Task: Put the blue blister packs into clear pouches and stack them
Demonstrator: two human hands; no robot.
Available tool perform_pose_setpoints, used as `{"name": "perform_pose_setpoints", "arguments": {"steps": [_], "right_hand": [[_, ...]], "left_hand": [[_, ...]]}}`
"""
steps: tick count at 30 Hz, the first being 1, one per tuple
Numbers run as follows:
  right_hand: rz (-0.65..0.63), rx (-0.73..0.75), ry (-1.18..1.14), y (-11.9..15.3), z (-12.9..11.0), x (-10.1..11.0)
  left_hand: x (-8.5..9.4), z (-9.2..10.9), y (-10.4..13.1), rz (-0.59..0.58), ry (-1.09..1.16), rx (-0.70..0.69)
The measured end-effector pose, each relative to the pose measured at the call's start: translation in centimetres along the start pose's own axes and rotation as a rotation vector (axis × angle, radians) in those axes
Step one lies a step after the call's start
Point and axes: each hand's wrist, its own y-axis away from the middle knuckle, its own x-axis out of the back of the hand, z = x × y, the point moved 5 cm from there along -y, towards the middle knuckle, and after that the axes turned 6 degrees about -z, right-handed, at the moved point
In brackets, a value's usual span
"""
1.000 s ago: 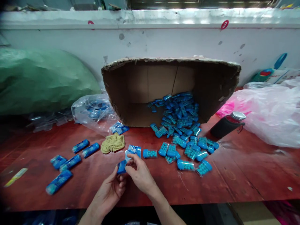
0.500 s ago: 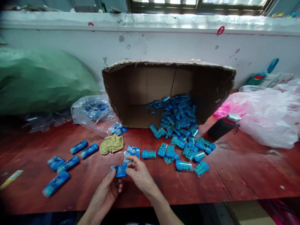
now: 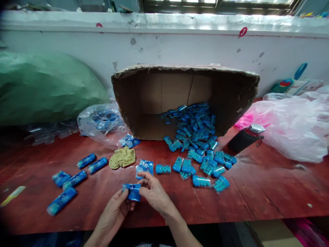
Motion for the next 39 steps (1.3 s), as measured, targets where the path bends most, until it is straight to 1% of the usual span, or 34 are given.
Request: {"name": "perform_pose_setpoints", "arguments": {"steps": [3,5,7,9,11,13,14,15,16,17,18,19,21,23,25,27,29,30,31,34,35,37,39], "right_hand": [[-0.007,0.005,0.034,0.1,0.2,0.0],[0.029,0.011,0.069,0.0,0.7,0.0],[0.087,0.024,0.1,0.0,1.5,-0.1],[0.138,0.056,0.152,0.0,2.0,-0.1],[0.142,0.089,0.249,0.2,1.9,0.0],[0.084,0.128,0.437,0.5,0.9,0.3],[0.063,0.153,0.583,0.5,0.2,0.7],[0.061,0.17,0.766,0.4,-0.7,1.2],[0.112,0.179,0.987,0.3,-1.5,2.1],[0.212,0.15,1.206,0.0,-2.3,3.2],[0.3,0.075,1.391,-0.5,-2.7,4.4],[0.339,0.001,1.521,-1.1,-2.9,5.3],[0.319,-0.082,1.62,-2.5,-2.8,6.6],[0.27,-0.083,1.602,-3.8,-2.5,7.2],[0.262,-0.065,1.561,-4.5,-2.7,7.4],[0.271,-0.041,1.514,-4.6,-3.3,7.4],[0.279,-0.009,1.459,-3.9,-3.9,7.2],[0.269,0.008,1.358,-3.4,-4.1,7.0],[0.247,0.028,1.189,-2.8,-4.1,6.7],[0.139,0.096,0.452,-1.0,-3.0,5.1],[0.111,0.114,0.261,-0.5,-2.5,4.5],[0.09,0.141,0.055,0.2,-1.5,3.4],[0.099,0.154,-0.033,0.6,-0.7,2.8]], "left_hand": [[0.0,0.0,0.0,0.014,-0.049,-0.027],[0.0,0.0,0.0,0.053,-0.066,-0.021],[-0.1,-0.2,0.0,0.099,-0.056,0.003],[-0.2,-0.3,0.1,0.119,-0.008,0.042],[-0.3,-0.5,0.4,0.144,0.06,0.094],[-0.2,-0.6,0.7,0.199,0.124,0.157],[-0.2,-0.7,0.9,0.227,0.153,0.188],[-0.1,-0.7,1.1,0.249,0.178,0.217],[-0.1,-0.8,1.2,0.262,0.203,0.24],[-0.1,-0.8,1.3,0.269,0.226,0.258],[-0.1,-0.8,1.4,0.274,0.245,0.272],[0.0,-0.8,1.4,0.276,0.259,0.283],[0.0,-0.8,1.3,0.275,0.279,0.294],[0.0,-0.8,1.2,0.276,0.286,0.3],[0.2,-0.8,1.2,0.286,0.286,0.299],[0.3,-0.8,1.1,0.299,0.289,0.292],[0.4,-0.8,1.0,0.305,0.293,0.27],[0.4,-0.8,0.9,0.306,0.291,0.256],[0.4,-0.8,0.8,0.305,0.286,0.238],[0.2,-0.9,0.6,0.305,0.258,0.182],[0.1,-0.9,0.5,0.303,0.25,0.168],[0.0,-0.9,0.4,0.292,0.238,0.146],[0.0,-0.9,0.4,0.275,0.229,0.127]]}}
